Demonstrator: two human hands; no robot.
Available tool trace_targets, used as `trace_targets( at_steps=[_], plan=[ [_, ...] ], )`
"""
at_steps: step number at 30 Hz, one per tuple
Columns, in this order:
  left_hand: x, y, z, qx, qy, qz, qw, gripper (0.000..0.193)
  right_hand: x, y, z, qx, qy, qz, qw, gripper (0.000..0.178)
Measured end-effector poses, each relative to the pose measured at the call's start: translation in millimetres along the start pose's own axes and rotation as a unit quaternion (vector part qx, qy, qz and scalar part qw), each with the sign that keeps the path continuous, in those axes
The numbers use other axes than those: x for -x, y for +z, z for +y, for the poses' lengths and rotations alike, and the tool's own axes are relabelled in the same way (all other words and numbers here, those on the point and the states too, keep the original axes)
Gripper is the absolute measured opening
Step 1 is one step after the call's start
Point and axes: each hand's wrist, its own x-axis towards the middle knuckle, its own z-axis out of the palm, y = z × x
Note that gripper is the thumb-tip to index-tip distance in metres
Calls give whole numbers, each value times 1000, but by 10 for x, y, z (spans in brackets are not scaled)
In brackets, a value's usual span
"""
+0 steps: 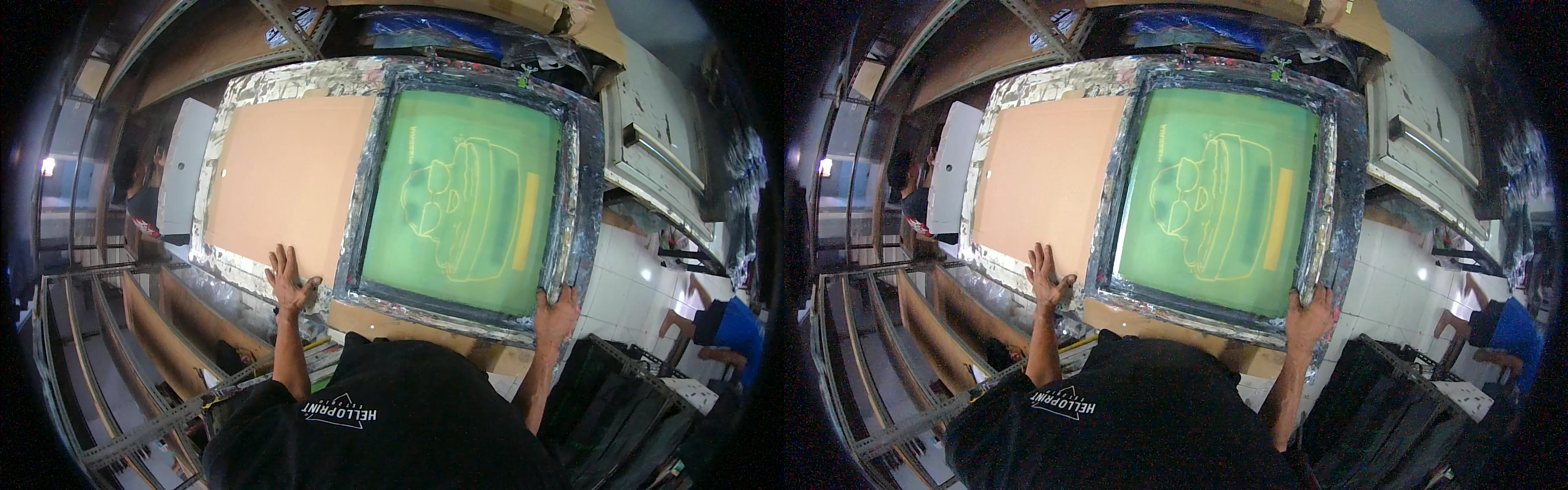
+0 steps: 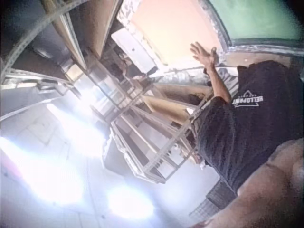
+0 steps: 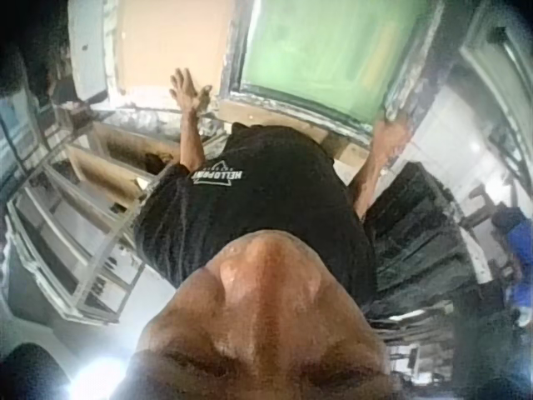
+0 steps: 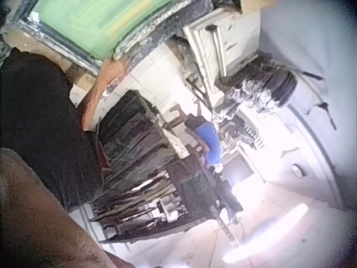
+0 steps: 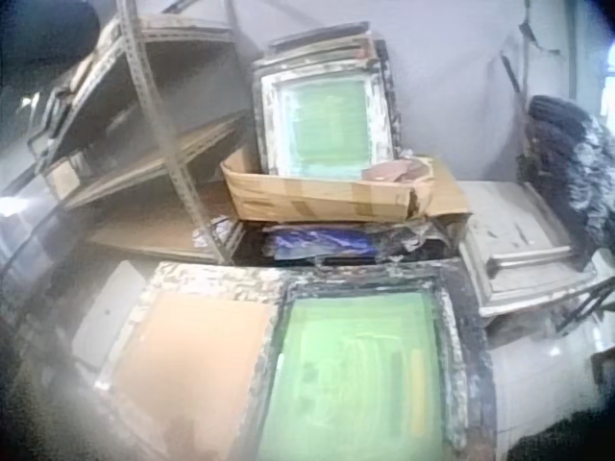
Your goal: The person aligns a screen printing frame over a design template on a workbench. They then lift the frame to reveal the printed design on the material below and smooth the surface with their hands.
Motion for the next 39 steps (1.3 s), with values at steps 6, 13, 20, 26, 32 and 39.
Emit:
trace_targets(
  at_steps=[6,13,20,26,32,39],
  plan=[
    [73,73,-35,1,4,-3,1000,120,50,82,109,35,-17,24,999,49],
    [41,62,45,-10,22,21,999,120,-11,128,134,-11,11,6,1000,50],
    [51,57,-2,-7,16,20,1000,119,5,137,93,-30,16,5,999,47],
    [48,75,20,-3,19,26,999,119,-6,141,87,-19,15,10,1000,46],
    [53,75,59,-1,21,32,999,119,5,146,88,-27,5,28,999,45],
    [55,95,29,-4,23,35,999,119,-3,146,79,-23,4,28,999,44]
  ],
)
